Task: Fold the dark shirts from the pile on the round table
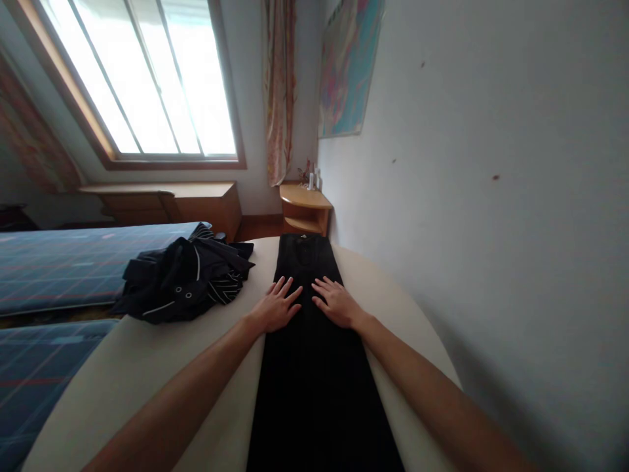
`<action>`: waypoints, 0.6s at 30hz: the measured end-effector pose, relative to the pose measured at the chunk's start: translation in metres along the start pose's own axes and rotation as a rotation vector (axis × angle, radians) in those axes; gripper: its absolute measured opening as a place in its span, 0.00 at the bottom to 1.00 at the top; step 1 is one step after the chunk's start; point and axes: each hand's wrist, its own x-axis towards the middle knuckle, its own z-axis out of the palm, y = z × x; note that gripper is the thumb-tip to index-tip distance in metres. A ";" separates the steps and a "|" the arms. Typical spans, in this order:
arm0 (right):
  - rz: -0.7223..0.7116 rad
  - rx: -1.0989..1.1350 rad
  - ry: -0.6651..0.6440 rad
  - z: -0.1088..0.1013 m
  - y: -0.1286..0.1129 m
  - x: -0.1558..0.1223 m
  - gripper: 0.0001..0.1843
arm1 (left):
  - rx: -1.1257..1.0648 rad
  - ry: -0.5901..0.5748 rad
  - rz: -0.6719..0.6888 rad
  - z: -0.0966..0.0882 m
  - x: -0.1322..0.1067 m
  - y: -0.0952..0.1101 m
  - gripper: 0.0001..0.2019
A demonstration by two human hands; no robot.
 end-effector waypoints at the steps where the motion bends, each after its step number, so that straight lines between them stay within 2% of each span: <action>1: -0.006 -0.002 -0.015 0.001 -0.002 -0.007 0.33 | -0.014 -0.009 0.015 0.000 -0.009 0.007 0.29; 6: -0.025 -0.030 -0.062 0.002 -0.023 -0.051 0.35 | -0.100 -0.043 0.179 -0.002 -0.073 0.052 0.35; 11: 0.029 -0.084 -0.069 0.004 -0.054 -0.093 0.34 | -0.144 -0.126 0.290 -0.017 -0.132 0.086 0.42; 14: -0.010 -0.100 -0.058 0.003 -0.065 -0.106 0.31 | -0.170 -0.164 0.331 -0.026 -0.153 0.095 0.44; 18: -0.116 -0.121 -0.027 -0.007 -0.067 -0.102 0.26 | -0.208 -0.170 0.354 -0.033 -0.164 0.098 0.45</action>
